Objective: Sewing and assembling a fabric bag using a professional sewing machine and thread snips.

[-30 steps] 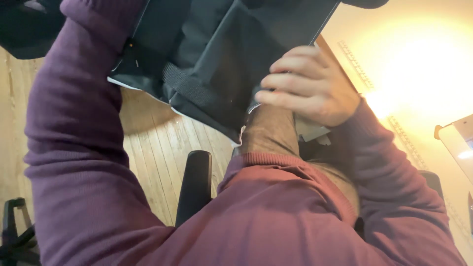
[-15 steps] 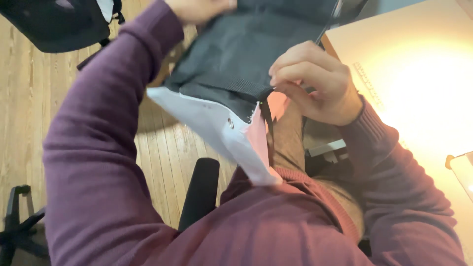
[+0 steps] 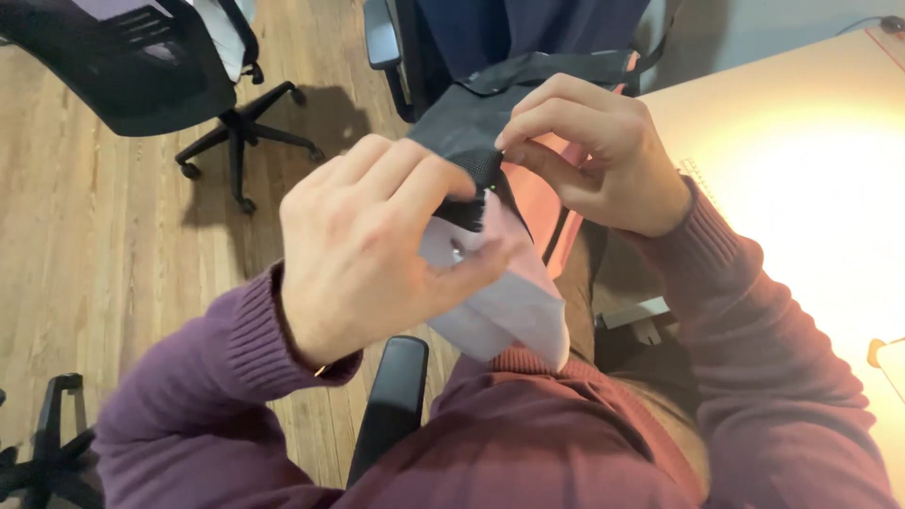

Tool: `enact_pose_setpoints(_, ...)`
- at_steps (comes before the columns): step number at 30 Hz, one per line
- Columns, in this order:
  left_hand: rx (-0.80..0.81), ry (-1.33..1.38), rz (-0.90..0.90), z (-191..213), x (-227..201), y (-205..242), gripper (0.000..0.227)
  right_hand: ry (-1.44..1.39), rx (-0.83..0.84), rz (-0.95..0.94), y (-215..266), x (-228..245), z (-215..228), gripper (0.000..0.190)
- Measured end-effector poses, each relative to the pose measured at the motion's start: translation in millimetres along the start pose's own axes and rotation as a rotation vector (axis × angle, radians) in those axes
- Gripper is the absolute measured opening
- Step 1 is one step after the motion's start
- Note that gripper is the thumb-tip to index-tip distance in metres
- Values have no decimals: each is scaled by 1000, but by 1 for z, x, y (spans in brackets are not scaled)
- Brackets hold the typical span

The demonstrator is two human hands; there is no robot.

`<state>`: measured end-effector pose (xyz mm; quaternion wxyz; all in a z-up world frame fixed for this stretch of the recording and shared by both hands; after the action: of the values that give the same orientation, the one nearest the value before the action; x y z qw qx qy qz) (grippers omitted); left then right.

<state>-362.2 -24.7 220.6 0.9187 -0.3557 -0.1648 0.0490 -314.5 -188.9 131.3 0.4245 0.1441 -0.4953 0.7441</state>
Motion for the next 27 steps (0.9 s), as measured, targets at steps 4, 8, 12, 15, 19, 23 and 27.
enact_pose_setpoints(4, 86, 73, 80, -21, 21, 21, 18, 57, 40, 104, 0, -1, 4, 13)
enact_pose_setpoints(8, 130, 200, 46, -23, 35, 21, 13, 119, 109, 164, -3, 12, 15, 10)
enact_pose_setpoints(12, 93, 259, -19, -17, 42, 1, 12, 132, 119, 149, -7, 26, 27, 10)
enact_pose_setpoints(15, 27, 265, -71, -18, 50, -2, 10, 136, 96, 88, -14, 31, 41, 11)
enact_pose_setpoints(19, 86, 306, -134, -27, 63, -15, 7, 137, 139, -10, -18, 17, 59, 10)
enact_pose_setpoints(23, 233, 371, -184, -47, 76, -44, 11, -54, 191, -255, -15, -10, 77, 15)
enact_pose_setpoints(27, 207, 506, -380, -74, 74, -80, 16, -158, 29, -378, 7, -17, 87, 26)
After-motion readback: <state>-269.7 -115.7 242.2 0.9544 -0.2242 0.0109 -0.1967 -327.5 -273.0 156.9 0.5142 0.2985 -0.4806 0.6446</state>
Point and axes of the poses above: each hand's wrist, its own y-axis away from the middle knuckle, its own z-axis out of the back of the hand, x = y × z, the point moved 8 cm from there along -y, towards the middle knuckle, and after that the axes turned 12 degrees about -z, right-handed, at the moved point
